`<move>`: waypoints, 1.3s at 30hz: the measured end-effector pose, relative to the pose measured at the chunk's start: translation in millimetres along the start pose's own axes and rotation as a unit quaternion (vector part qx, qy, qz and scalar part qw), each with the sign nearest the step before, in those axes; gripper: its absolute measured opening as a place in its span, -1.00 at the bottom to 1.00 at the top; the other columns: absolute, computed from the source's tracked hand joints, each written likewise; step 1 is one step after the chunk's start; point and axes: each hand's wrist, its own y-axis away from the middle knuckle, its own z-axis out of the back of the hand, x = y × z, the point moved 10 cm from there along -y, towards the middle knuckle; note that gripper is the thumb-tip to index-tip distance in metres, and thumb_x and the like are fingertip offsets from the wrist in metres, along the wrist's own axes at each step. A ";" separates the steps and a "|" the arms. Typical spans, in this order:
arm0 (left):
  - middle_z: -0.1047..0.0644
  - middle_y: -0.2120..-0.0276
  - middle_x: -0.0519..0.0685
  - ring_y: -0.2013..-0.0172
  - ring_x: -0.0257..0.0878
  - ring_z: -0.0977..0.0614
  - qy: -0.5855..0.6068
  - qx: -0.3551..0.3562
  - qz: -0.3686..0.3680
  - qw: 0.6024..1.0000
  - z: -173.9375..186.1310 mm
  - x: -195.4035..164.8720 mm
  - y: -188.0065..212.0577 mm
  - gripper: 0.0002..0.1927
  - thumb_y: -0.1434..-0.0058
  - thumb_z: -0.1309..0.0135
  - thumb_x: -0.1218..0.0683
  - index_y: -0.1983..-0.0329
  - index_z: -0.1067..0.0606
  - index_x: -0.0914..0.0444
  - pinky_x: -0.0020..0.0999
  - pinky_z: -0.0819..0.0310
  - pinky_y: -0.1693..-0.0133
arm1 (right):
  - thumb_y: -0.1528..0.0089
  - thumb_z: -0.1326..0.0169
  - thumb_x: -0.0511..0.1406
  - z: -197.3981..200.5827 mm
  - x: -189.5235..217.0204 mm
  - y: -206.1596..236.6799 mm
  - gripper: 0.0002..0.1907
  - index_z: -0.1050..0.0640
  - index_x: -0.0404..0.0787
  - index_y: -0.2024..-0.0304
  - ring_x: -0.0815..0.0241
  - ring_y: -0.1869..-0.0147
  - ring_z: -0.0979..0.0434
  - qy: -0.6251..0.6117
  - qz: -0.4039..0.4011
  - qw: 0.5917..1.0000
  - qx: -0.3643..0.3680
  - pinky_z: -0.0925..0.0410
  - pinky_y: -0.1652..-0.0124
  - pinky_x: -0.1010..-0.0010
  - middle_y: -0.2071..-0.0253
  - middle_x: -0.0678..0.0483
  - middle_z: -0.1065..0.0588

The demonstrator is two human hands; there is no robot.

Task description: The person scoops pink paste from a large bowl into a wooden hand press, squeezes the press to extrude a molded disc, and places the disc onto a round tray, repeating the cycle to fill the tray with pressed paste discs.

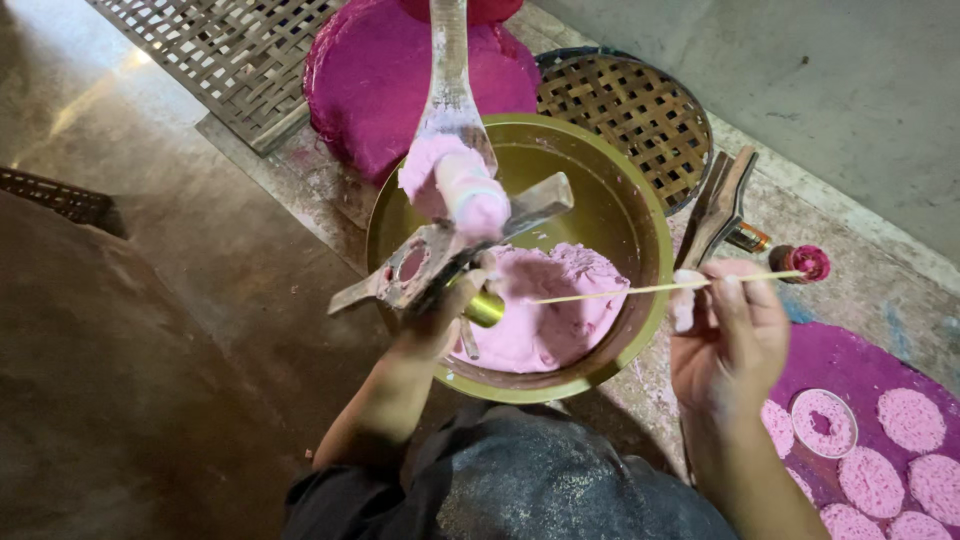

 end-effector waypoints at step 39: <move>-0.62 0.18 0.10 0.19 -0.12 -0.73 -0.502 -0.117 -0.244 0.821 -37.0 -82.0 5.2 -0.48 -0.20 -0.30 0.09 -0.16 -0.39 0.33 -0.29 -0.65 0.18 | -0.46 -0.07 -0.45 13.5 48.6 31.9 -0.94 -0.57 -0.32 0.09 0.25 0.37 -0.61 0.046 0.178 0.977 0.106 -0.44 0.38 0.45 0.34 -0.04 -0.58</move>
